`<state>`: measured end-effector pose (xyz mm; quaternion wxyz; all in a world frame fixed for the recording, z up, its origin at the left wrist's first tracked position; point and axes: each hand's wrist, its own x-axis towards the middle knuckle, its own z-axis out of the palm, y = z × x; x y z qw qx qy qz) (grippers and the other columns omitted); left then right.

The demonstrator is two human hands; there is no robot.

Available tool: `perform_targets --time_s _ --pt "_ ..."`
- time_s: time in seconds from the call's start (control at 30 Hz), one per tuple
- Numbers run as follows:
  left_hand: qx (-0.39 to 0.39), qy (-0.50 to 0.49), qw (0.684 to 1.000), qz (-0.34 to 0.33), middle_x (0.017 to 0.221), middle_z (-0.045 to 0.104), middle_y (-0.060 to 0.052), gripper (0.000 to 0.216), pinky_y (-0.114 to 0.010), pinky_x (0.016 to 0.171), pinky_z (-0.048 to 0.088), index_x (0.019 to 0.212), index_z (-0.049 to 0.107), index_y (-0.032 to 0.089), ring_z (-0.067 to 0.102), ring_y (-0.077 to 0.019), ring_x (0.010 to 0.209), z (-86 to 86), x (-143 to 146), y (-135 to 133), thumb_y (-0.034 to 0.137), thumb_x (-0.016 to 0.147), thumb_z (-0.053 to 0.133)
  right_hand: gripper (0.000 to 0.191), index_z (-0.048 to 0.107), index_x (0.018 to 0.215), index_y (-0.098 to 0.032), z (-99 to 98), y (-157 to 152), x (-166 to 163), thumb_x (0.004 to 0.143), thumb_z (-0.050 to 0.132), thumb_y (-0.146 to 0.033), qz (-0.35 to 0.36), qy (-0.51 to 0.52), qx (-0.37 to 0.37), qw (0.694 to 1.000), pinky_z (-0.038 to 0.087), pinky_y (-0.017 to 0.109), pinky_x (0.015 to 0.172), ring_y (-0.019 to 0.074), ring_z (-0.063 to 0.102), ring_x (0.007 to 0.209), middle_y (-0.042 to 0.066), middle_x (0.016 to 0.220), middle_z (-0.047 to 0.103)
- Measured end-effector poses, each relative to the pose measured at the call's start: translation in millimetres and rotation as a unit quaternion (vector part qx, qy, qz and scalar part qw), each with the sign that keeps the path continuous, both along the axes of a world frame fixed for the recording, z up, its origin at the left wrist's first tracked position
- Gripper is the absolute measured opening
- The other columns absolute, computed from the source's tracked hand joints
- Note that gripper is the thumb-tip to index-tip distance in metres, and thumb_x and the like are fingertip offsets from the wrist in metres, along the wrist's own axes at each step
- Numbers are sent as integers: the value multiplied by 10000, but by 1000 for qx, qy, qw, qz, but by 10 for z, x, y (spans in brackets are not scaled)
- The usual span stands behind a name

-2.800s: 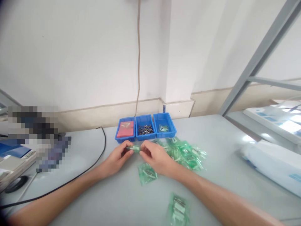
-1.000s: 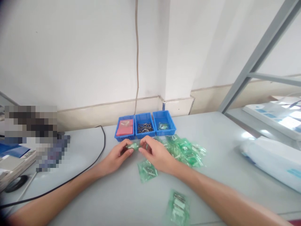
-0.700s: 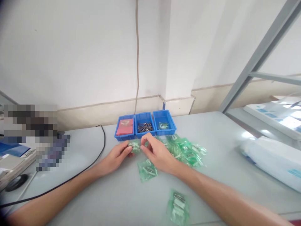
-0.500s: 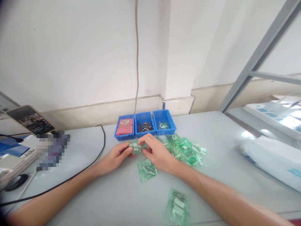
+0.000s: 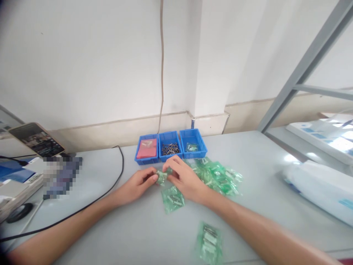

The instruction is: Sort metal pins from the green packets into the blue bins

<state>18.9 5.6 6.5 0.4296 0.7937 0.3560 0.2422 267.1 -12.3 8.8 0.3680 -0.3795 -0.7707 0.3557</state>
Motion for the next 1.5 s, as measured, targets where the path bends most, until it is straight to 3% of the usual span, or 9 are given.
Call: perform_targets --time_s 0.2,0.3,0.63,0.83,0.97,1.17,1.27,1.4,1.5 --pt "-20 -58 998 7 1041 661 -49 334 -298 814 476 1278 568 206 593 -185 901 -64 1 17 484 1098 530 19 637 1026 -254 -8 13 -4 1016 625 -244 -41 -29 -10 999 406 281 670 173 546 747 -16 881 643" --pt "-33 -77 996 -5 1113 658 -66 323 -306 837 475 1304 554 210 592 -187 938 -65 7 18 452 1091 558 114 644 1021 -241 7 5 -8 1060 599 -339 -41 -29 -24 998 389 280 654 166 531 718 -30 813 625" --pt "26 -71 997 11 1132 589 -41 631 -285 764 509 1551 387 319 556 -152 825 -95 -24 -8 326 1008 709 242 658 1287 -253 13 -1 -20 1094 520 -303 -33 -15 -3 999 487 341 862 220 651 974 59 1164 721" --pt "95 -37 995 1 1085 612 -23 273 -265 772 476 1268 650 276 545 -142 821 -72 -22 -12 252 1000 699 192 567 1273 -272 12 -34 -16 1092 528 -321 -41 -11 -44 998 403 280 646 162 519 706 -42 826 547" --pt "78 -46 995 32 1046 643 -20 257 -251 744 463 1256 640 249 554 -136 788 -114 -15 14 191 1006 640 103 581 1097 -262 27 -38 -10 1106 487 -302 -15 -16 -57 998 378 268 624 149 482 690 -45 819 542" --pt "73 -40 996 43 1068 692 -33 154 -263 798 467 1175 673 222 602 -163 870 -122 -20 27 248 1030 629 184 606 1110 -269 12 -27 5 1101 431 -214 -2 -39 -44 998 423 276 703 158 551 762 -28 894 622" --pt "69 -23 996 56 1030 701 -28 185 -261 767 453 1164 684 212 589 -164 842 -79 -16 14 349 1060 614 193 597 1124 -261 22 -30 2 1080 437 -165 7 -26 -38 999 453 286 781 166 610 859 -13 977 676" --pt "87 4 994 64 835 619 1 315 -257 700 395 956 657 175 517 -151 758 -39 -14 10 440 1091 555 14 597 1026 -240 46 -38 -21 1033 601 -252 -11 -65 -29 997 410 284 668 161 548 711 -35 821 622" --pt "101 6 994 41 860 614 -10 333 -270 722 391 922 633 167 514 -156 787 -33 -14 20 438 1095 547 141 586 935 -231 43 -35 -39 1030 641 -320 -18 -76 -16 997 385 290 654 162 522 703 -36 794 596"
